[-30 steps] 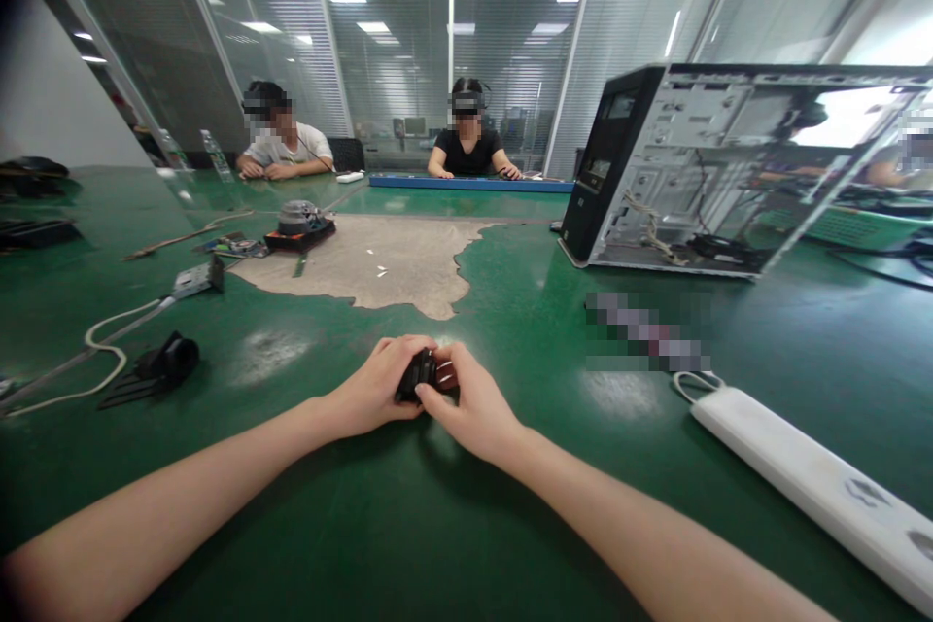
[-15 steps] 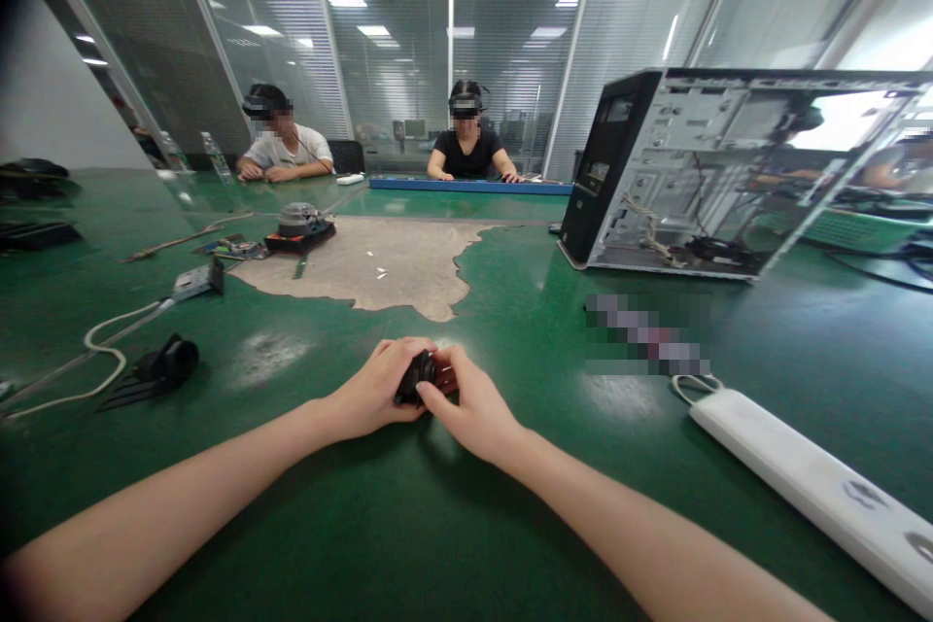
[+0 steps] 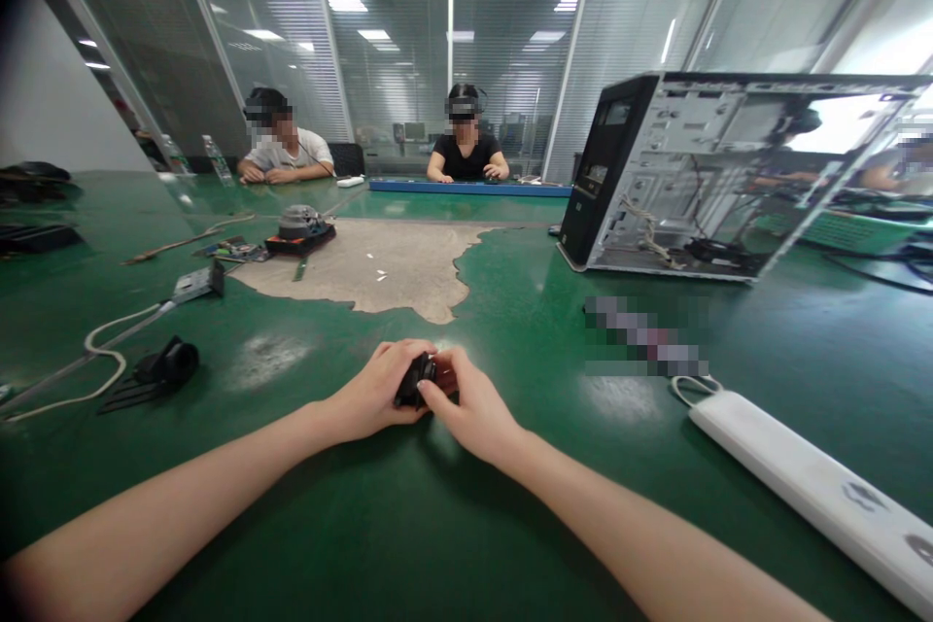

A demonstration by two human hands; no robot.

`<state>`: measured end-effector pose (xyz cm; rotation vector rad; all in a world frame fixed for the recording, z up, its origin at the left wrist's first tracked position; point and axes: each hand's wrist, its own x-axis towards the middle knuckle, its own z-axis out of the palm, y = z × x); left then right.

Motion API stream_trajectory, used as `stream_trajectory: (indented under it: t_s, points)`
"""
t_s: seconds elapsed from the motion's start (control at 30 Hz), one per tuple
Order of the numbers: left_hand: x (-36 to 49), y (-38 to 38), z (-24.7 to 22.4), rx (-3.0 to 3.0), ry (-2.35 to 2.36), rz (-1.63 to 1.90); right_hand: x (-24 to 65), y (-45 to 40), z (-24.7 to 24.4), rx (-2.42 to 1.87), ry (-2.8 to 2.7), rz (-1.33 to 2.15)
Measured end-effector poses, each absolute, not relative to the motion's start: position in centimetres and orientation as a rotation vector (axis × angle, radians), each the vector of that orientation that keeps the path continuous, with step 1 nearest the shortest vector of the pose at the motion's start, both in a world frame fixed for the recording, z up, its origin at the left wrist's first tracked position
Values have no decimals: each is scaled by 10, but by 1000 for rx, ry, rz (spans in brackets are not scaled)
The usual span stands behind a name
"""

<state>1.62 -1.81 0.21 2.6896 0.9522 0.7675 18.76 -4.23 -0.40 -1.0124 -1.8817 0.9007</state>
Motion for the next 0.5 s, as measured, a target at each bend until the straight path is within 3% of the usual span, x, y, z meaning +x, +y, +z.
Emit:
stream_trajectory:
  t_s: [0.23, 0.5]
  points:
    - [15, -19, 4, 2697, 928, 766, 188, -48, 0, -944, -1922, 631]
    - [17, -18, 2, 2688, 958, 766, 187, -43, -2, -1026, -1887, 888]
